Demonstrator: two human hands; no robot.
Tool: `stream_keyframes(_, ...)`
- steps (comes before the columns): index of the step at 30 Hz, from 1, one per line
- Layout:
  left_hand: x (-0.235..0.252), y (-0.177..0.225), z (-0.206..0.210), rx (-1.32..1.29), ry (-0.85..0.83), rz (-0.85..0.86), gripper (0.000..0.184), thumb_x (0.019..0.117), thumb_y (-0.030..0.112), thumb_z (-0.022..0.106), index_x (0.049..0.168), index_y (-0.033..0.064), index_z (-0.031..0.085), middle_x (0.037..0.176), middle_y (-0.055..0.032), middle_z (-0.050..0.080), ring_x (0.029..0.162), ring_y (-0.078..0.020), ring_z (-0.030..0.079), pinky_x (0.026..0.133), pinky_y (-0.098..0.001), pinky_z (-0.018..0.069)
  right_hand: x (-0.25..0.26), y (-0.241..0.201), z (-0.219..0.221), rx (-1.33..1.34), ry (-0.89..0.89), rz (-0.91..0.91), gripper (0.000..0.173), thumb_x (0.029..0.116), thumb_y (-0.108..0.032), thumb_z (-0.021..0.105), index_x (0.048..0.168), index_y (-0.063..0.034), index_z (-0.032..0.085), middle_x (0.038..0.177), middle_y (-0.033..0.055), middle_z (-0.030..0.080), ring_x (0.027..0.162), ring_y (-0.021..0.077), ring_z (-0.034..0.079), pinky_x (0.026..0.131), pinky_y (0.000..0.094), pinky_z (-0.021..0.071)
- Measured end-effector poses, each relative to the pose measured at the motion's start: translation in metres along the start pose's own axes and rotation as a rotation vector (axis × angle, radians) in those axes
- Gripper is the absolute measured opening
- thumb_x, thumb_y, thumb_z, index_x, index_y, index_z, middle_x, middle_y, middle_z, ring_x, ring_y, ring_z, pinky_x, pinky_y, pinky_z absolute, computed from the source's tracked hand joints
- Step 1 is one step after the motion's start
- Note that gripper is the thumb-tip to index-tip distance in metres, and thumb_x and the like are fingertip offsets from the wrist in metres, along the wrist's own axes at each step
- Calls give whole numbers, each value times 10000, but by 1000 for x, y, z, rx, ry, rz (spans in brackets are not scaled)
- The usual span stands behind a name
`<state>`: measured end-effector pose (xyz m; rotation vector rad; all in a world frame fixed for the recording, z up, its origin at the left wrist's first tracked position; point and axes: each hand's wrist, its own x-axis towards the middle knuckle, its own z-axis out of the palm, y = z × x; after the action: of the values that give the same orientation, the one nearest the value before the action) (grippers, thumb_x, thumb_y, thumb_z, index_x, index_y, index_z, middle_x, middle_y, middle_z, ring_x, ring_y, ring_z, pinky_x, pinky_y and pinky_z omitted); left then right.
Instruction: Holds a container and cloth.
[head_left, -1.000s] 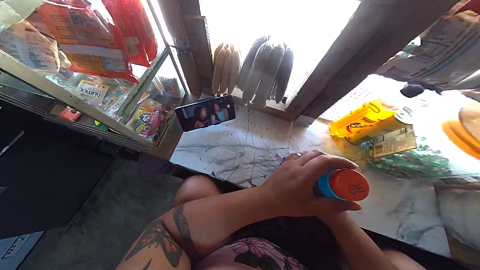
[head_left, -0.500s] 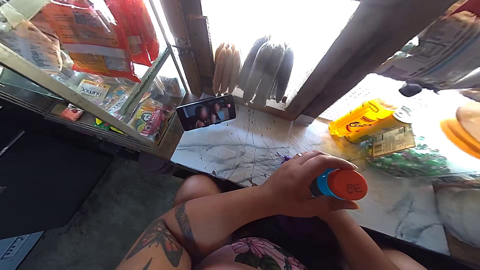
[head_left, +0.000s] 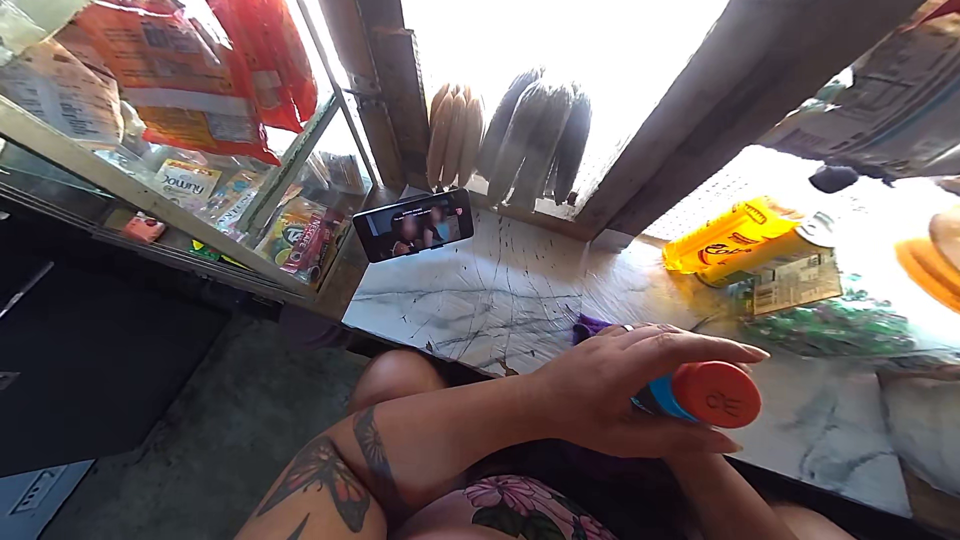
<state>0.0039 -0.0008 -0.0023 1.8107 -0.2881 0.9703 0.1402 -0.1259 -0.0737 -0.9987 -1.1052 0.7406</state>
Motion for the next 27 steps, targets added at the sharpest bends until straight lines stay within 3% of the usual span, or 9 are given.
stream_keyframes(5, 0, -2, 1, 34, 24, -36, 490, 905, 174, 755, 1271, -104, 583, 1180, -224, 693, 1135, -285, 660, 1013, -471, 496, 19, -31, 17, -105, 20, -82, 281, 911, -322, 743, 1139, -176, 664, 1098, -182, 707, 1123, -111, 596, 1008, 126, 477)
stream_keyframes(8, -1, -2, 2, 34, -4, -29, 473, 918, 189, 727, 1276, -88, 591, 1202, -208, 694, 1179, -295, 642, 1069, -500, 446, 15, -16, 6, -140, -61, -212, 343, 982, -260, 682, 1291, -138, 598, 1242, -126, 669, 1216, -37, 575, 1069, 197, 468)
stream_keyframes(10, -2, -3, 3, 37, -13, -10, 480, 927, 204, 708, 1293, -85, 596, 1215, -203, 694, 1216, -320, 625, 1109, -528, 405, 16, -20, 35, -73, 166, -176, 205, 963, -232, 666, 1068, -56, 684, 994, -46, 732, 1009, 4, 668, 916, 196, 533)
stream_keyframes(11, -2, -2, 3, 38, -22, -2, 480, 939, 225, 692, 1296, -81, 594, 1220, -204, 692, 1235, -325, 614, 1129, -531, 383, 9, -34, 39, -91, 175, -51, 242, 978, -373, 655, 1029, -143, 710, 956, -123, 741, 988, -60, 665, 916, 158, 530)
stream_keyframes(12, -3, -2, 3, 40, -31, 3, 482, 958, 255, 671, 1299, -75, 592, 1224, -204, 691, 1249, -325, 606, 1144, -531, 366, 2, -42, 31, -42, 89, 49, 284, 984, -451, 623, 1067, -194, 713, 1000, -163, 738, 1031, -87, 645, 956, 152, 510)
stream_keyframes(14, -3, -2, 4, 39, -24, 16, 474, 969, 268, 654, 1291, -74, 591, 1217, -208, 691, 1245, -323, 609, 1152, -529, 358, -7, -26, 3, 178, -65, 40, 297, 998, -335, 617, 1225, -160, 695, 1174, -111, 722, 1165, -26, 617, 1044, 212, 474)
stream_keyframes(19, -3, -3, 2, 18, -1, -7, 461, 956, 233, 674, 1280, -81, 575, 1232, -209, 684, 1256, -306, 603, 1137, -520, 377, 7, -32, 7, -461, 89, -112, 382, 859, -298, 778, 1056, 9, 666, 1009, -63, 731, 1066, -142, 589, 1002, 82, 438)
stream_keyframes(23, -3, -4, 1, 19, -12, -5, 456, 965, 241, 668, 1284, -71, 574, 1233, -198, 688, 1263, -304, 601, 1146, -523, 368, 13, -41, 13, -454, 121, -101, 320, 828, -248, 794, 966, 17, 680, 924, -79, 734, 1000, -170, 597, 952, 51, 449)
stream_keyframes(27, -4, -4, 1, 39, -16, 14, 457, 980, 243, 632, 1293, -85, 573, 1230, -214, 683, 1242, -318, 611, 1137, -535, 372, 3, -28, -2, -438, 82, -127, 336, 873, -246, 784, 1069, 10, 687, 1029, -71, 739, 1051, -105, 616, 986, 128, 476)
